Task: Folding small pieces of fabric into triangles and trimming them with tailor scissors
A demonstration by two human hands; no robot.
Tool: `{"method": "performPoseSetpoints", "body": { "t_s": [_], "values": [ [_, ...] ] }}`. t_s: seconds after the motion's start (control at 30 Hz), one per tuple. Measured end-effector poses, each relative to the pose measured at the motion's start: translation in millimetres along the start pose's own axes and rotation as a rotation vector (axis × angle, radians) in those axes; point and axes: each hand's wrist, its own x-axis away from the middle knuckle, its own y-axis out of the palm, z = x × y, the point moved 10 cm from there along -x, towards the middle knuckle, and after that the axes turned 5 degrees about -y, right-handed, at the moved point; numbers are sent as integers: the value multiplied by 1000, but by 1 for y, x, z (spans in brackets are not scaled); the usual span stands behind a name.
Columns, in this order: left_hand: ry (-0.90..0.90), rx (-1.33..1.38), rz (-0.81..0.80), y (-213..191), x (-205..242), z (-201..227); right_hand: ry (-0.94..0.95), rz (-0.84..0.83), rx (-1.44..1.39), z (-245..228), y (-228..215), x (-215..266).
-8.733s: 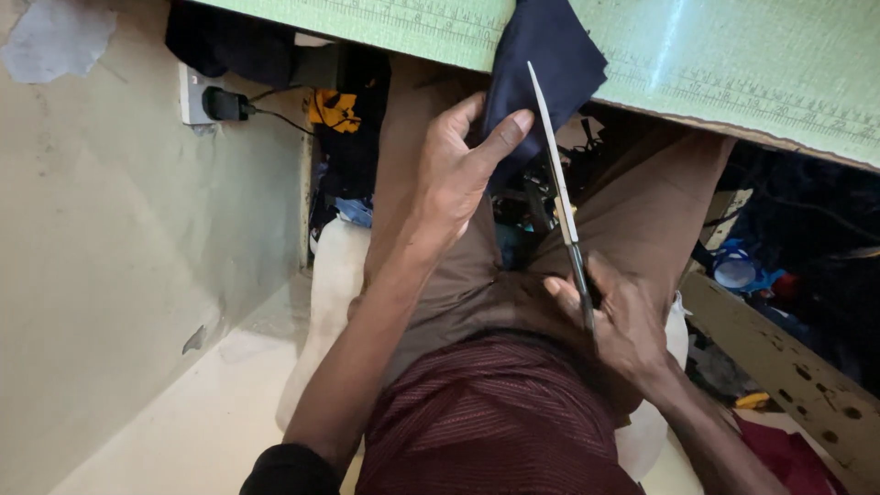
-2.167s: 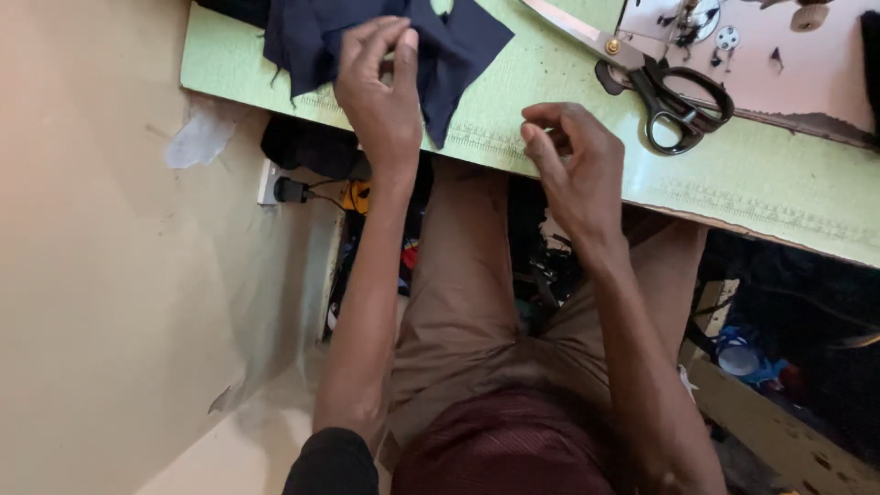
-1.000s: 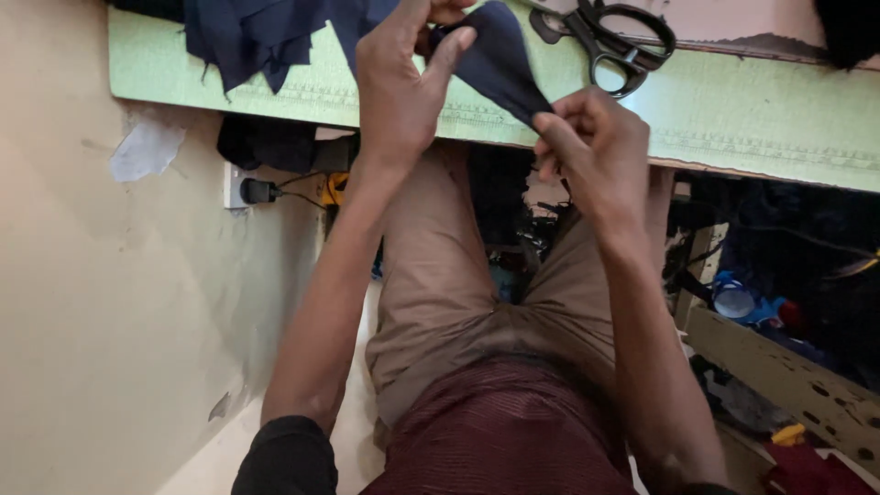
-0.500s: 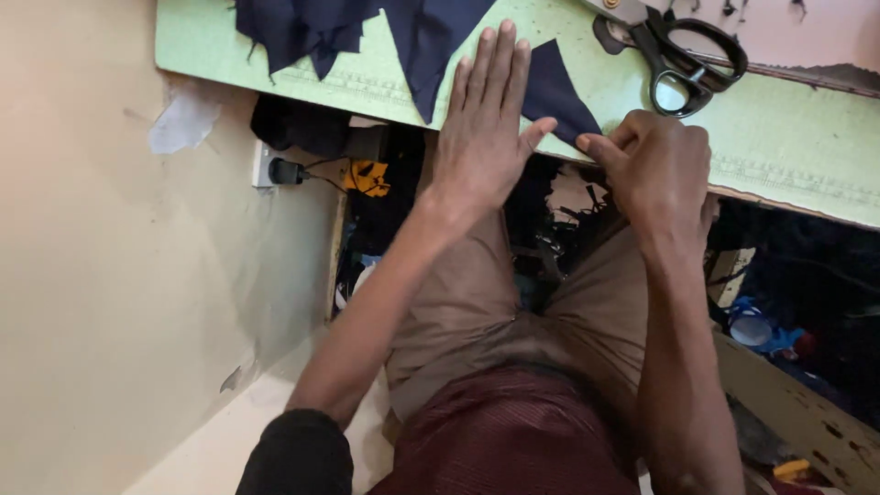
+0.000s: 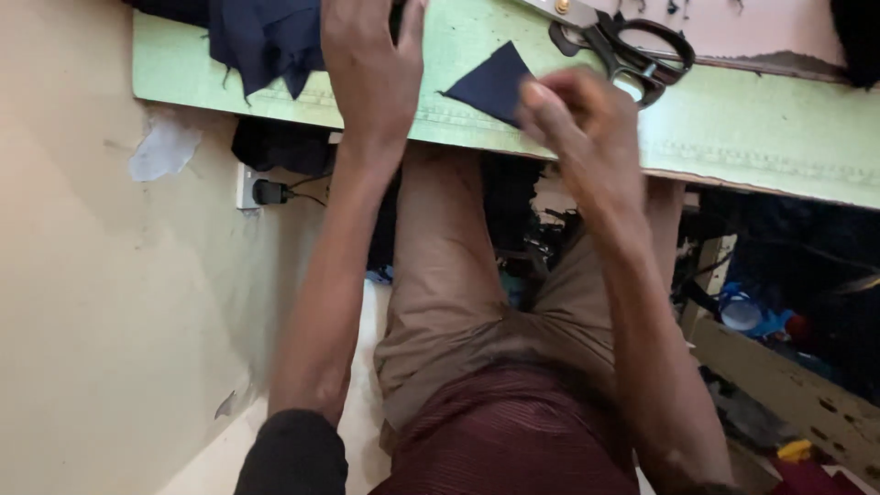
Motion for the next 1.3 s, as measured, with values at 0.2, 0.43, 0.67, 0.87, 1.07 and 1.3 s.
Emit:
{"method": "performPoseSetpoints", "body": {
  "t_s": [0.2, 0.43, 0.67, 0.87, 1.07, 1.3],
  "values": [
    [-36, 47, -255, -9, 59, 71, 200, 0, -671, 20, 46, 0],
    [-118, 387, -644, 7, 56, 76, 237, -305, -355, 4, 22, 35],
    [-160, 536, -770, 31, 79, 76, 429, -361, -328, 36, 23, 78],
    [-154, 410, -500, 23, 55, 43, 497, -34, -418, 74, 2, 89],
    [58, 180, -323, 36, 33, 27, 257, 34, 44, 37, -28, 37],
    [98, -57, -321, 64, 41, 14, 65, -34, 359, 64, -20, 24]
  ]
}}
